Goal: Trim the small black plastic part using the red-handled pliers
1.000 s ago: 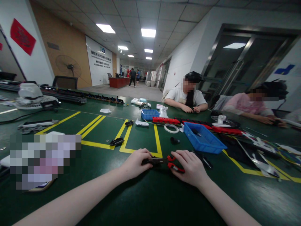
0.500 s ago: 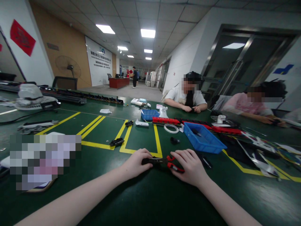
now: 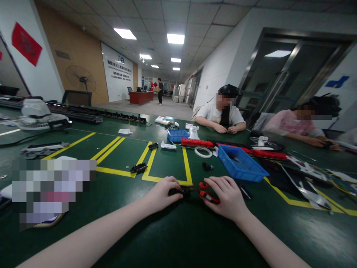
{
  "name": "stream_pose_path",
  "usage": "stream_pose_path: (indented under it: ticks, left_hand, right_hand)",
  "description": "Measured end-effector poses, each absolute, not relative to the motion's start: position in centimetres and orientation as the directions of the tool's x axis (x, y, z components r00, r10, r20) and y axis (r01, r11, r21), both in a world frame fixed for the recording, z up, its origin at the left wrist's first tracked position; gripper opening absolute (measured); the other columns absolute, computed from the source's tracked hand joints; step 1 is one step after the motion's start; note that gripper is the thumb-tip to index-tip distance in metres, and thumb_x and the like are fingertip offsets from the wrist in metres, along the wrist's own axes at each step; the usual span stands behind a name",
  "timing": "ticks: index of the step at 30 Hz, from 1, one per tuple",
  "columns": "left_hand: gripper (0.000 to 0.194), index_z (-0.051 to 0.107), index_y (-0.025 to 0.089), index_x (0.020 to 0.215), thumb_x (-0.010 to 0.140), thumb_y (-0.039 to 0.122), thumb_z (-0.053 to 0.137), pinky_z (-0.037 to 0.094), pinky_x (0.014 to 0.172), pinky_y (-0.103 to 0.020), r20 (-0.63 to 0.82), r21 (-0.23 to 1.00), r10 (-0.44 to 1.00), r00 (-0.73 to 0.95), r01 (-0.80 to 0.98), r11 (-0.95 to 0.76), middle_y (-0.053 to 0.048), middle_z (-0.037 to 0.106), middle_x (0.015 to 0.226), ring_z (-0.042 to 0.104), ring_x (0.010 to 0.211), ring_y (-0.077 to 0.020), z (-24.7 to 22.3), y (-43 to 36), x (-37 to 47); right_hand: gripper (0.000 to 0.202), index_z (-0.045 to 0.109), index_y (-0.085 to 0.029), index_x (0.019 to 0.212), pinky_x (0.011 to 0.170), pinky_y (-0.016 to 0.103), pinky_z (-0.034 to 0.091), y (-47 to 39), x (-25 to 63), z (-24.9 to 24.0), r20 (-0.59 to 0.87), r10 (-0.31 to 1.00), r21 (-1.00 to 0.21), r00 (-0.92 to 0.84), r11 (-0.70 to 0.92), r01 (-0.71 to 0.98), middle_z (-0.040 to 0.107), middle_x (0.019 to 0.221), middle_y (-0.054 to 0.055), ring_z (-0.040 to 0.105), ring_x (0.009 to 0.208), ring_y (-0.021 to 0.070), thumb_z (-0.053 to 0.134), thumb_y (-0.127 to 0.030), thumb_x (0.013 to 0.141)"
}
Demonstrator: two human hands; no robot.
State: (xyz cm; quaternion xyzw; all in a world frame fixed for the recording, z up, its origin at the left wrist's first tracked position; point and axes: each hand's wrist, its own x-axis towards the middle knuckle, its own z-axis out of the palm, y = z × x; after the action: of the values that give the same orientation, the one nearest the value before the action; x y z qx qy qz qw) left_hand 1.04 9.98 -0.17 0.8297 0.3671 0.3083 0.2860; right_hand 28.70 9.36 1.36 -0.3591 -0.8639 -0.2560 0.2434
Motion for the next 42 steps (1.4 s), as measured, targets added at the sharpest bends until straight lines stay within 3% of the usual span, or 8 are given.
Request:
stream_pose_path:
  ticks: [8,23,31,37,42]
  left_hand:
    - [0.009,0.072,0.017,0.09,0.085,0.022,0.067,0.049,0.092,-0.034,0.302,0.722,0.801,0.518,0.424,-0.546,-0.006,0.064,0.107,0.062,0.098,-0.0189,-0.33,10.16,1.13]
    - [0.007,0.069,0.017,0.088,0.081,0.016,0.07,0.047,0.097,-0.036,0.31,0.778,0.814,0.491,0.361,-0.514,-0.006,0.066,0.109,0.063,0.102,-0.0186,-0.15,10.1,1.01]
    - [0.006,0.066,0.016,0.088,0.082,0.017,0.068,0.048,0.094,-0.037,0.295,0.753,0.807,0.511,0.396,-0.526,-0.006,0.063,0.108,0.061,0.101,-0.0198,-0.21,10.09,1.02]
    - [0.005,0.065,0.016,0.084,0.081,0.014,0.068,0.045,0.102,-0.039,0.344,0.726,0.792,0.505,0.391,-0.565,-0.008,0.054,0.127,0.056,0.117,-0.0232,-0.53,9.99,0.98]
    - [0.005,0.065,0.016,0.083,0.08,0.015,0.069,0.046,0.101,-0.039,0.341,0.728,0.792,0.507,0.391,-0.564,-0.008,0.055,0.124,0.058,0.113,-0.0234,-0.81,10.15,0.97]
  right_hand:
    - [0.045,0.061,-0.018,0.121,0.095,0.048,0.039,9.35,28.56,1.34,0.6,0.486,0.275,-0.636,0.621,0.734,0.069,0.107,0.012,0.063,0.096,0.0271,0.061,-0.036,0.08]
    - [0.039,0.063,-0.017,0.114,0.08,0.041,0.042,9.09,28.4,1.94,0.529,0.508,0.273,-0.68,0.656,0.704,0.069,0.102,0.012,0.062,0.09,0.0259,0.061,-0.036,0.08]
    - [0.041,0.062,-0.015,0.116,0.082,0.041,0.041,9.04,28.43,1.83,0.566,0.484,0.27,-0.667,0.656,0.705,0.069,0.104,0.013,0.062,0.093,0.026,0.062,-0.035,0.08]
    - [0.041,0.062,-0.014,0.115,0.083,0.041,0.04,9.23,28.53,1.53,0.598,0.476,0.246,-0.645,0.657,0.712,0.069,0.103,0.012,0.062,0.092,0.0249,0.062,-0.035,0.08]
    - [0.038,0.064,-0.014,0.111,0.087,0.042,0.039,9.37,28.45,1.5,0.553,0.493,0.229,-0.671,0.684,0.692,0.069,0.101,0.012,0.061,0.09,0.0249,0.062,-0.036,0.08]
